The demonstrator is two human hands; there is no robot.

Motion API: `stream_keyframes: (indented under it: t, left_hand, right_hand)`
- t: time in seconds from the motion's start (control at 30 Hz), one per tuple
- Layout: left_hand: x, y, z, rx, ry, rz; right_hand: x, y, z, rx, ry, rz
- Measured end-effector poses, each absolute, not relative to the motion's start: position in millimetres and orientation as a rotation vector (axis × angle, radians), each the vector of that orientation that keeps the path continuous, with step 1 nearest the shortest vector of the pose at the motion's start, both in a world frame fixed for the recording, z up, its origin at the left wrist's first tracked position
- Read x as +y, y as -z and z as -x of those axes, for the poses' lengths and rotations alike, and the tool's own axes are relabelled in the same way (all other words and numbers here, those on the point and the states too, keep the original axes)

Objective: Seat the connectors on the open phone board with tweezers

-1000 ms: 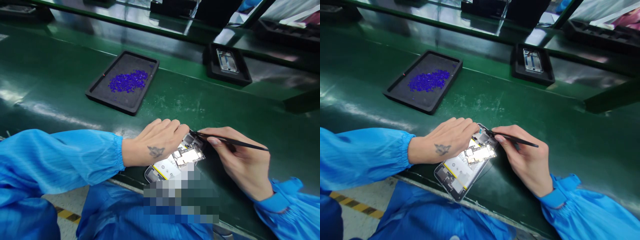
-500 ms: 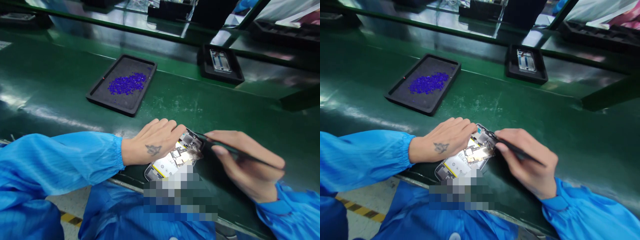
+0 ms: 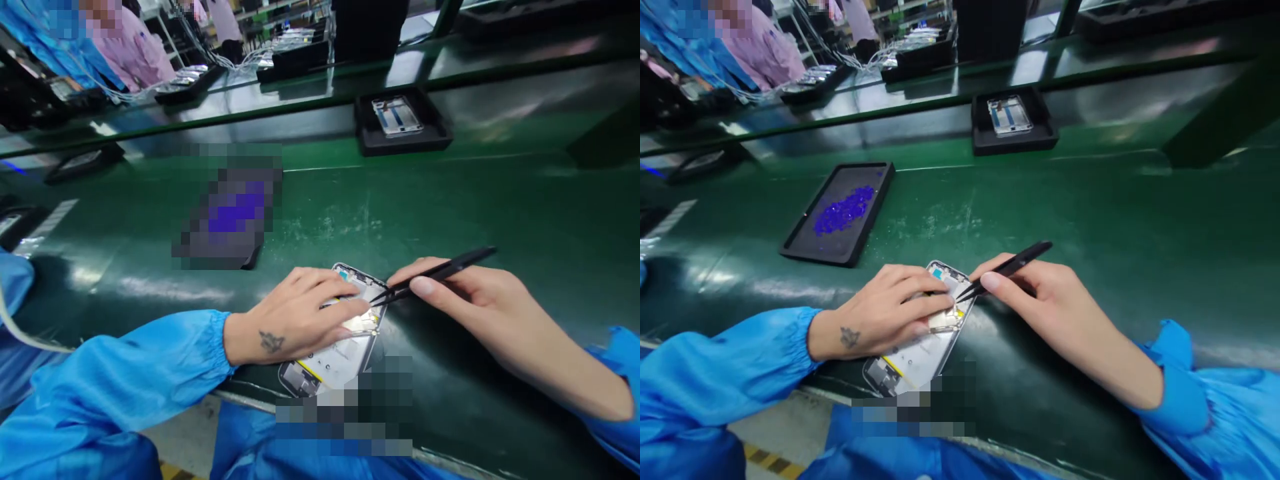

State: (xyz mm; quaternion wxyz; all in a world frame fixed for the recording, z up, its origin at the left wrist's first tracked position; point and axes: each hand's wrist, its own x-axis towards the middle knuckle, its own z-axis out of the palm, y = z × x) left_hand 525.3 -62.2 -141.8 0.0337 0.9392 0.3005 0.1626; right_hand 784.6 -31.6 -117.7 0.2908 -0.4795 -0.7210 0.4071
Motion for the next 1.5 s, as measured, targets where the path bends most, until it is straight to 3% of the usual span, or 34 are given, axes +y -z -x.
stream_keyframes:
  t: [0.9, 1.07, 1.23, 1.33, 1.5]
  left_hand:
    - [-56.0, 144.9, -522.4, 0.684, -0.616, -2.739]
    - [-59.3, 129.8, -528.9, 0.901, -0.869, -1.982]
    - [-64.4, 119.2, -524.7, 0.649, -0.943, -1.299]
    - [-61.9, 116.1, -501.6, 0.851, -1.087, -1.488]
    - [-36.4, 108.4, -432.7, 1.412, -1.087, -2.048]
  right_hand:
    - [-28.0, 121.1, -795.1, -2.14, -0.818, 0.973]
    - [-39.9, 104.7, -781.2, -2.078, -0.537, 0.845]
    - [-49.6, 89.1, -742.0, -2.208, -0.435, 0.42]
    - [-43.1, 85.5, -713.7, -2.157, -0.453, 0.379]
    - [-12.9, 90.4, -694.4, -1.781, -0.7, 0.747]
